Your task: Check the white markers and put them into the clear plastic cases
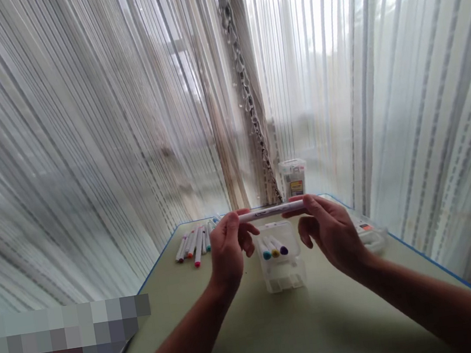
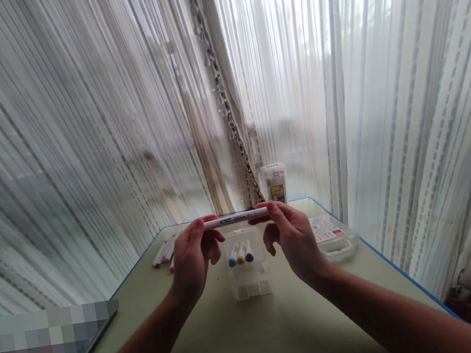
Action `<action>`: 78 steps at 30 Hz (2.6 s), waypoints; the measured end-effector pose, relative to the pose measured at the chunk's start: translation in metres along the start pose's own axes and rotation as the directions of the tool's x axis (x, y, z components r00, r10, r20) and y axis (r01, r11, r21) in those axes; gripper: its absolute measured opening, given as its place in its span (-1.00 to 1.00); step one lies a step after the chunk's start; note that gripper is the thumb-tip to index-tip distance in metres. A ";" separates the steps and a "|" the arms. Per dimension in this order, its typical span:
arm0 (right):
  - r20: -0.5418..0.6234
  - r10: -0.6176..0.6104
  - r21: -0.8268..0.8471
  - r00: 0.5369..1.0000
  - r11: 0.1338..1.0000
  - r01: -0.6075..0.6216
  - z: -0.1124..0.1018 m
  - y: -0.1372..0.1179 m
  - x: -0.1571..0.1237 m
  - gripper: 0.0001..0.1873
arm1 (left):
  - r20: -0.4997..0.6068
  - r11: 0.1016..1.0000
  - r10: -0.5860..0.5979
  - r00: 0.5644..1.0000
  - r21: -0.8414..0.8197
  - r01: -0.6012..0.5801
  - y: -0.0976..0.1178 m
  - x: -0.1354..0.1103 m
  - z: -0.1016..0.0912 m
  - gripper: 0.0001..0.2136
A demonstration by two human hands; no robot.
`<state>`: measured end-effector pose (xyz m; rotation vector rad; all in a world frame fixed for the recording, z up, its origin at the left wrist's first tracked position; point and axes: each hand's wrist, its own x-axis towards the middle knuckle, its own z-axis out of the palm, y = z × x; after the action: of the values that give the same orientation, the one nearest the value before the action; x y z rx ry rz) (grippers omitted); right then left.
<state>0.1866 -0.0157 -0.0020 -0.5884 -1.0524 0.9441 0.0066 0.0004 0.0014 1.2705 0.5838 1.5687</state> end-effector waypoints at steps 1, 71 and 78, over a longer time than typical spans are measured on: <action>0.000 -0.001 0.001 1.000 1.000 0.001 0.000 0.000 0.000 -0.64 | -0.012 1.000 -0.004 1.000 0.002 0.004 0.000 0.000 0.000 -0.61; 0.277 -0.257 -0.394 0.926 0.848 0.353 -0.020 0.000 -0.008 -0.61 | -0.175 0.943 -0.191 0.966 -0.307 0.131 0.002 0.020 -0.019 -0.88; 0.261 -0.250 -0.438 0.932 0.830 0.345 -0.026 0.008 -0.003 -0.65 | -0.165 0.900 -0.286 0.944 -0.383 0.206 -0.002 0.022 -0.022 -0.92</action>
<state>0.2071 -0.0143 -0.0204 -0.7177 -1.5268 0.4623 -0.0117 0.0255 0.0019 0.7214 0.5389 1.5227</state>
